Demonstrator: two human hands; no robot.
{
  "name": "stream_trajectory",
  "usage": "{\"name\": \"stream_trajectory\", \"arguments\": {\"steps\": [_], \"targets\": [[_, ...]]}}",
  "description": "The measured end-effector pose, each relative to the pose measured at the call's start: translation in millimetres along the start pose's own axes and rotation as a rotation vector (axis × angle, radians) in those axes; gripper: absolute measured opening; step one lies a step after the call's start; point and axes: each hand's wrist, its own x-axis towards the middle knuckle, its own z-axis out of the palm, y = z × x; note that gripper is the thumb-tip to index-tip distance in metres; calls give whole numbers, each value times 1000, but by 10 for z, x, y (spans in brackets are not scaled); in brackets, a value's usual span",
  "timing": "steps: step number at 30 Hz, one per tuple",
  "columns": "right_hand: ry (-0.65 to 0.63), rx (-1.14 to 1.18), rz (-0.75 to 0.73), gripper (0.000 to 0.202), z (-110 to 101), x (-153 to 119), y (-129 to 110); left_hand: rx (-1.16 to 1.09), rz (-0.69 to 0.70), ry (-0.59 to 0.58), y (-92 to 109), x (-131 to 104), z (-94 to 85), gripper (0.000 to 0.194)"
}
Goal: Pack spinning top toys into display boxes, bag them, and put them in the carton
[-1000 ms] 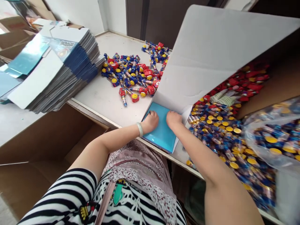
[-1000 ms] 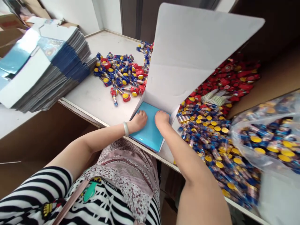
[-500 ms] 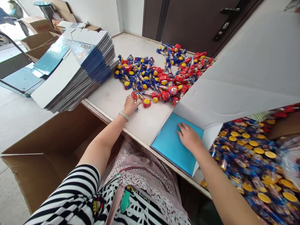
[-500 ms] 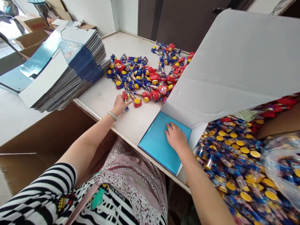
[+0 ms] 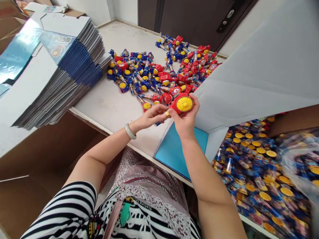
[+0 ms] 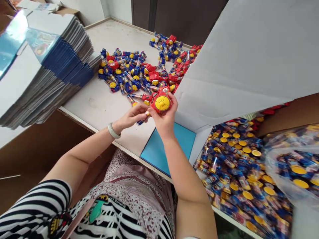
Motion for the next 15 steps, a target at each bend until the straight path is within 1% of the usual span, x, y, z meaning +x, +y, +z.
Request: {"name": "stream_trajectory", "arguments": {"steps": [1,2,3,4,5,6,7,8,10,13,15], "targets": [[61,-18,-29,84,-136,8,60,118,-2,7,-39,54,-113,34],[116,-42,-48,81,-299,-8,115,284,-28,48,-113,104,-267,30],[162,-72,-57,80,-467,-47,168,467,-72,124,-216,149,-441,26],[201,-109,-56,80,-620,-105,222,670,-149,192,-338,185,-614,24],[231,-154,-46,79,-740,-174,281,834,-226,187,-465,210,-766,30],[248,-204,-28,77,-818,-247,344,927,-275,163,-585,223,-883,38],[249,-253,-2,75,-852,-317,413,989,-309,112,-686,224,-961,45],[243,-293,24,72,-850,-378,483,1013,-323,57,-762,214,-1000,48],[221,-329,58,66,-786,-464,608,1042,-331,-26,-836,175,-995,39],[161,-327,61,62,-709,-529,715,1076,-349,-105,-812,103,-917,17],[106,-332,69,62,-712,-562,746,1035,-383,-135,-765,51,-870,15]]}}
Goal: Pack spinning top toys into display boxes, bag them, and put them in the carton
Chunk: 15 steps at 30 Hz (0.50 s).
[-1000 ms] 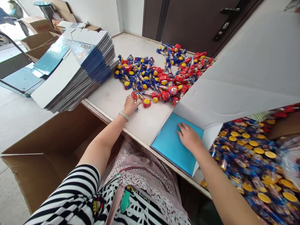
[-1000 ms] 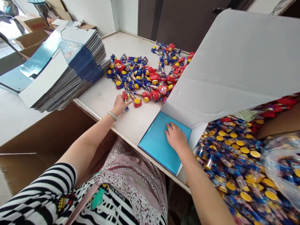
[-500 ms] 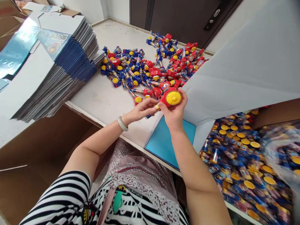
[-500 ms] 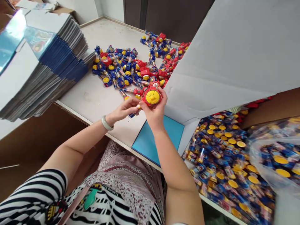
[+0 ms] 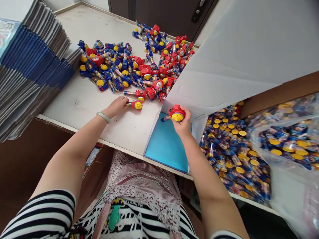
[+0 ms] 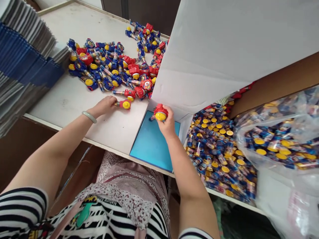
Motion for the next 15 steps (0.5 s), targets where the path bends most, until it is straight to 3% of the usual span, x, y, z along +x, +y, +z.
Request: {"name": "stream_trajectory", "arguments": {"steps": [4,8,12,15], "targets": [[-174,-32,-8,51,-25,-45,37,-471,-77,7,196,-148,25,27],[-357,-95,2,56,-130,-5,-186,-849,-6,110,678,-318,54,32],[-161,-139,-48,82,-202,46,-755,-954,191,222,1321,-537,52,32],[-87,67,-14,88,-102,41,-1107,-973,392,216,1713,-665,54,29]]}}
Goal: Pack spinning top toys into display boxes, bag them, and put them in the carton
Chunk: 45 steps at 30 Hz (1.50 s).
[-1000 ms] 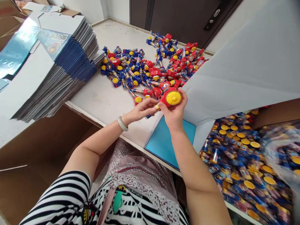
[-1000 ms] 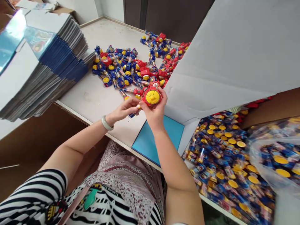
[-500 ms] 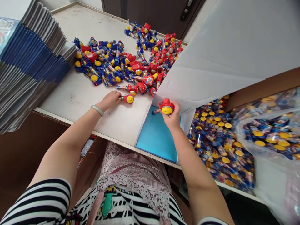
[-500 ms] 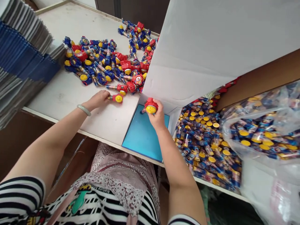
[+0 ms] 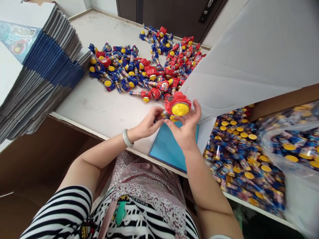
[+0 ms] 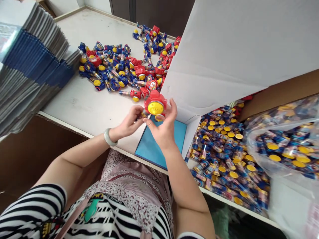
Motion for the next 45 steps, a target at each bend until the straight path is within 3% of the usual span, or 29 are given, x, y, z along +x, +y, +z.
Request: {"name": "stream_trajectory", "arguments": {"steps": [2,4,6,9,12,14,16,19,23,26,28,30,32,34,36,37,41,43,45], "targets": [[43,94,6,80,47,-25,-87,-63,66,-159,42,37,81,31],[132,66,-2,79,-3,-85,-65,-30,102,-266,-59,156,-14,34],[171,29,13,89,-126,-175,29,134,64,-177,-300,351,-283,31],[123,35,51,87,-269,-333,236,526,-183,138,-803,661,-805,30],[221,-60,-19,71,-213,-486,470,792,-367,137,-1233,788,-1142,41],[276,-112,-48,66,-101,-576,612,813,-421,90,-1388,741,-1210,28],[279,-131,-29,63,3,-655,717,779,-444,63,-1438,632,-1199,15],[235,-137,-28,62,70,-730,800,710,-443,38,-1359,455,-1135,15],[-92,-88,-37,48,19,-686,793,286,-408,36,-1034,262,-1006,18],[-255,-144,51,54,-99,-582,608,-5,-341,-13,-674,91,-804,22],[-243,-259,86,66,-194,-532,375,-93,-275,-44,-404,-38,-598,23],[-152,-298,71,86,-269,-514,105,-107,-202,-96,-131,-152,-365,24],[-58,-223,28,101,-313,-524,-123,-77,-132,-220,102,-217,-164,24],[13,-162,-27,99,-353,-561,-244,-56,-70,-393,221,-200,-70,29],[105,-182,-53,90,-405,-634,-241,-44,-58,-515,168,-71,-129,41],[135,-199,-50,87,-429,-684,-200,-14,-77,-505,74,40,-211,44],[87,-225,-73,78,-378,-933,92,413,-181,-89,-566,665,-636,33],[84,-245,-172,70,-275,-1050,224,655,-146,-65,-893,948,-727,42],[126,-268,-234,69,-194,-1139,311,823,-117,-148,-1144,1137,-694,52]]}}
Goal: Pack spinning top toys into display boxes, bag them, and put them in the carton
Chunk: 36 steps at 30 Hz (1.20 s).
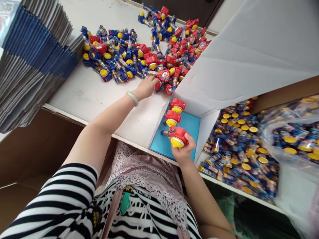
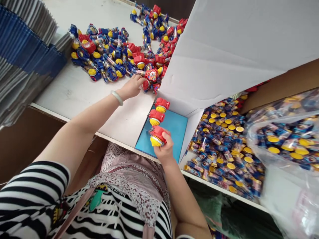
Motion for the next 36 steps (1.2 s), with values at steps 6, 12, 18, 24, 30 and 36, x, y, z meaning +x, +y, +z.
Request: {"name": "stream_trajectory", "arguments": {"steps": [6,12,18,24,30,36], "targets": [[-148,88,127,65,19,-126,70,136,2,-9,-100,132,303,63],[-404,157,179,55,109,-63,29,110,102,-26,-303,-144,142,48],[-618,115,300,67,-359,188,-22,168,87,-139,-322,-398,37,38],[-253,115,334,33,-623,618,-173,-411,-309,241,-152,-783,-465,30],[-421,141,-68,60,200,1246,-772,-1269,-508,375,827,-1291,-844,54],[-185,104,-118,50,428,1345,-840,-1216,-75,169,1634,-1647,-972,54]]}}
